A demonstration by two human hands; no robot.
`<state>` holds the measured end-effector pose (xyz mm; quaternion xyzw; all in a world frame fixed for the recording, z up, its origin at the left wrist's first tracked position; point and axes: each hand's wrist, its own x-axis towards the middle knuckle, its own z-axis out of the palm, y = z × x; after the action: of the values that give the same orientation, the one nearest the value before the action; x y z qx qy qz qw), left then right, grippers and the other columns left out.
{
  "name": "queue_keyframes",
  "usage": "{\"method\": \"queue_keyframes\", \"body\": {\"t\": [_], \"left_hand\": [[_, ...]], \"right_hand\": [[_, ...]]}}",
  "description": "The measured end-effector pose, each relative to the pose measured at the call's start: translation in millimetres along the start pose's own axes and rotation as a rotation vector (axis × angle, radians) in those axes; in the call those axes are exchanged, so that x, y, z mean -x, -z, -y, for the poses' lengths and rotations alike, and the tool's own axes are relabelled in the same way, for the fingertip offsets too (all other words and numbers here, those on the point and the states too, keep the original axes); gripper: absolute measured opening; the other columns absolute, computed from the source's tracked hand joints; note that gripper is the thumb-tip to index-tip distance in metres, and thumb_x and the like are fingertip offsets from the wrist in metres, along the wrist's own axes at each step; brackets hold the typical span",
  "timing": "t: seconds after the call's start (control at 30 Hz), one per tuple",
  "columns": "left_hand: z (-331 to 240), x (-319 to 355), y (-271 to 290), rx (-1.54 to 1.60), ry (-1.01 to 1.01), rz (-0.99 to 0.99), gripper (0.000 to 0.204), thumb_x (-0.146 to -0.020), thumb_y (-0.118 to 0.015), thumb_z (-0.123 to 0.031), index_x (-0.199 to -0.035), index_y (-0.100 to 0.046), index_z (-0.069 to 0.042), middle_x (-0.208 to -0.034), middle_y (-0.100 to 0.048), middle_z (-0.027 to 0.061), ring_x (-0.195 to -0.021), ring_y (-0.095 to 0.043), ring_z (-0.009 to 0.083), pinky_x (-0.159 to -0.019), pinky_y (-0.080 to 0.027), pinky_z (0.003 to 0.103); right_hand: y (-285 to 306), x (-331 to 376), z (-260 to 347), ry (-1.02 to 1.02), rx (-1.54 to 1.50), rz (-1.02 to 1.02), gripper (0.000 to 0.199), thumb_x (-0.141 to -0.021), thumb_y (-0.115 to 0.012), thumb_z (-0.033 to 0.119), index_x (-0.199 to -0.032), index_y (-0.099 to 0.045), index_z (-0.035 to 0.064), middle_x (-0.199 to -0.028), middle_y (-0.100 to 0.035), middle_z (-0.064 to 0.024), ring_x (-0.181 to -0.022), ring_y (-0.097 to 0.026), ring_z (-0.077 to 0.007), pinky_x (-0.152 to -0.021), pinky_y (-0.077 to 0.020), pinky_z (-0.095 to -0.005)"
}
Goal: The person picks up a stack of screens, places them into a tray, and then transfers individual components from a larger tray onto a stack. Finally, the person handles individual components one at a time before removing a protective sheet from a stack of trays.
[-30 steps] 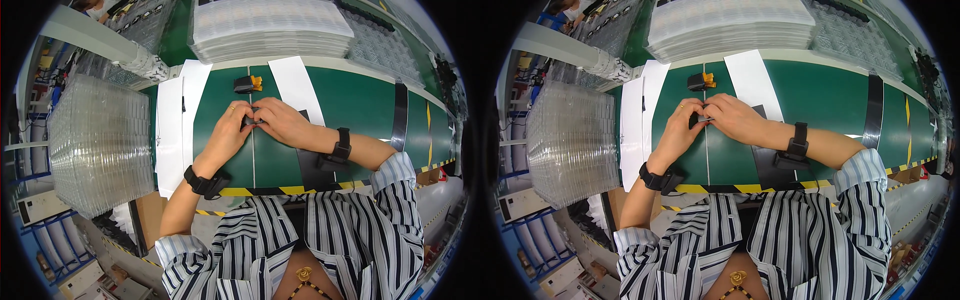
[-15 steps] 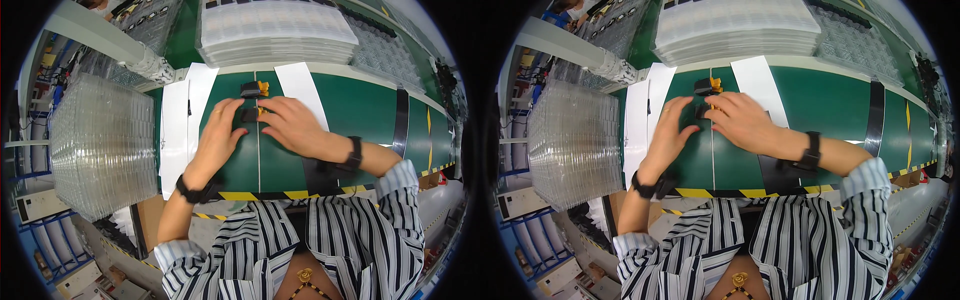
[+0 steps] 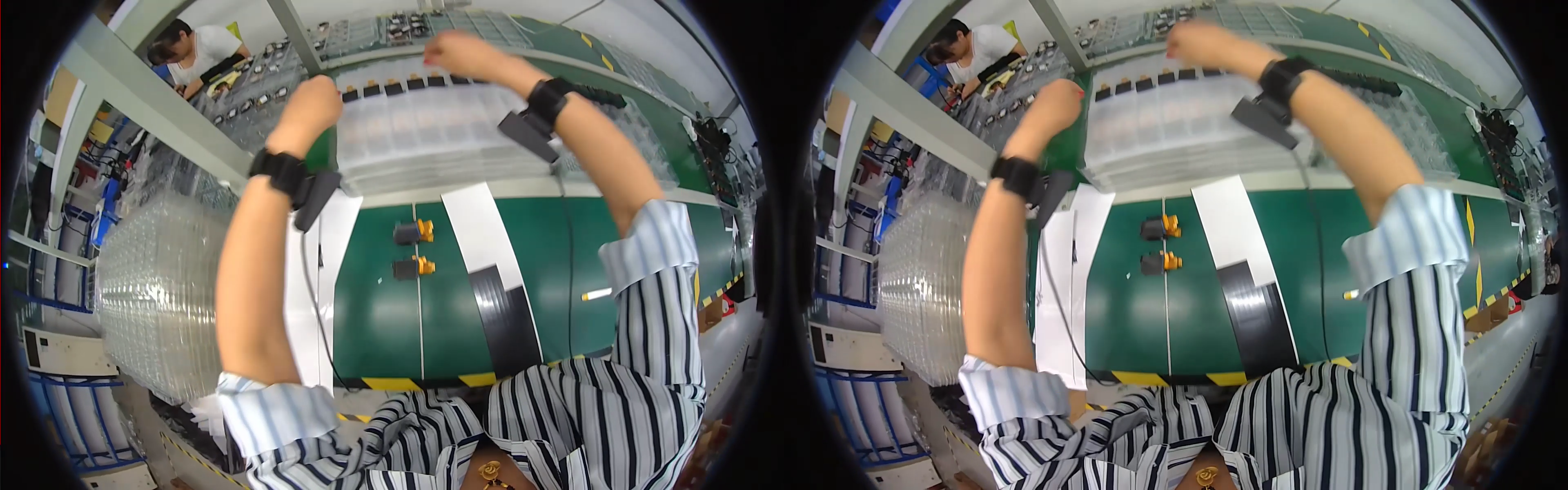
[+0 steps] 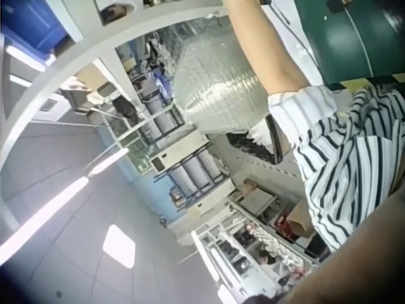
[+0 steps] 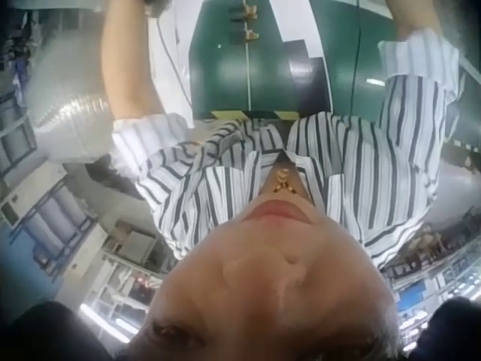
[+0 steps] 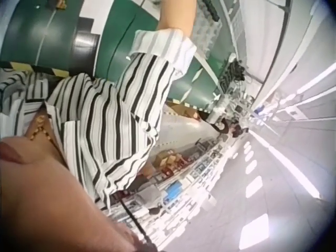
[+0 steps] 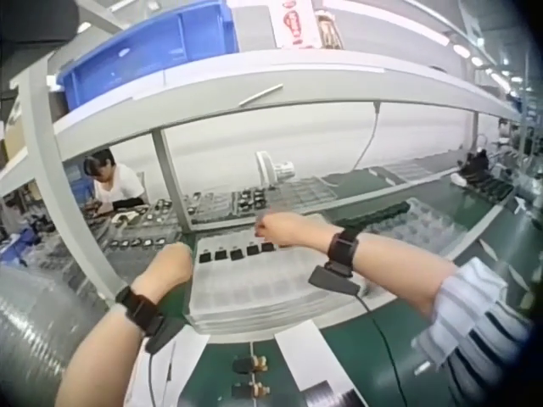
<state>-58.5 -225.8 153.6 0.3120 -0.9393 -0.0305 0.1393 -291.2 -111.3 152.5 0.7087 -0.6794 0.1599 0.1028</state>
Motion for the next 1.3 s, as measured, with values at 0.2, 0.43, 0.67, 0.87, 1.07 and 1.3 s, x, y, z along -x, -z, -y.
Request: {"method": "queue_keyframes", "body": {"t": [0.2, 0.43, 0.67, 0.87, 1.07, 1.3], "left_hand": [[8.7, -44.5, -45.4, 0.079, 0.372, 0.110, 0.031, -0.074, -0.059, -0.029, -0.090, -0.063, -0.003, -0.097, -0.060, 0.0212, -0.091, -0.058, 0.0329, -0.077, -0.047, 0.040], [26.5, -53.5, -47.6, 0.137, 0.323, 0.181, 0.043, -0.067, -0.068, -0.036, -0.092, -0.060, -0.002, -0.092, -0.062, 0.0169, -0.086, -0.060, 0.0301, -0.073, -0.048, 0.037], [31.9, -50.4, -43.2, 0.789, 0.413, 0.163, 0.026, -0.076, -0.060, -0.022, -0.082, -0.055, 0.002, -0.085, -0.062, 0.0164, -0.076, -0.062, 0.0231, -0.059, -0.051, 0.030], [11.1, -34.4, -26.0, 1.494, 0.531, 0.303, 0.017, -0.086, -0.045, -0.013, -0.092, -0.047, 0.003, -0.089, -0.059, 0.0207, -0.079, -0.062, 0.0252, -0.063, -0.054, 0.031], [-20.0, -32.6, -42.6, 1.768, 0.447, 0.394, 0.017, -0.088, -0.038, -0.007, -0.099, -0.040, 0.006, -0.100, -0.054, 0.0270, -0.089, -0.059, 0.0324, -0.078, -0.053, 0.036], [-33.3, -27.7, -58.0, 1.925, 0.580, 0.463, 0.020, -0.088, -0.033, -0.002, -0.103, -0.038, 0.010, -0.109, -0.046, 0.0312, -0.101, -0.051, 0.0408, -0.086, -0.049, 0.040]], "right_hand": [[-46.7, -36.1, 31.8, 0.060, -0.019, 0.115, 0.024, -0.077, -0.053, 0.025, -0.077, -0.062, 0.0020, -0.081, -0.059, -0.0175, -0.080, -0.056, -0.0341, -0.070, -0.0438, -0.0431], [-45.0, -48.4, 33.9, 0.155, 0.067, 0.146, 0.028, -0.073, -0.060, 0.023, -0.076, -0.061, -0.0039, -0.079, -0.059, -0.0211, -0.078, -0.058, -0.0362, -0.069, -0.0454, -0.0416], [-65.2, -57.3, 40.9, 0.276, -0.039, 0.138, 0.023, -0.077, -0.054, 0.019, -0.070, -0.058, -0.0022, -0.076, -0.058, -0.0175, -0.077, -0.055, -0.0350, -0.067, -0.0439, -0.0417], [-37.0, -50.2, 12.1, 0.380, 0.129, 0.023, 0.023, -0.079, -0.053, 0.019, -0.072, -0.057, -0.0020, -0.079, -0.058, -0.0171, -0.078, -0.055, -0.0347, -0.067, -0.0438, -0.0418], [-32.1, -14.5, -13.1, 0.364, -0.033, 0.159, 0.021, -0.077, -0.050, 0.017, -0.071, -0.058, -0.0013, -0.073, -0.059, -0.0164, -0.072, -0.057, -0.0354, -0.064, -0.0451, -0.0420], [-6.1, -9.9, -10.7, 0.240, 0.203, 0.232, 0.018, -0.081, -0.051, 0.017, -0.083, -0.057, 0.0001, -0.081, -0.058, -0.0140, -0.079, -0.054, -0.0321, -0.069, -0.0431, -0.0414]]}}
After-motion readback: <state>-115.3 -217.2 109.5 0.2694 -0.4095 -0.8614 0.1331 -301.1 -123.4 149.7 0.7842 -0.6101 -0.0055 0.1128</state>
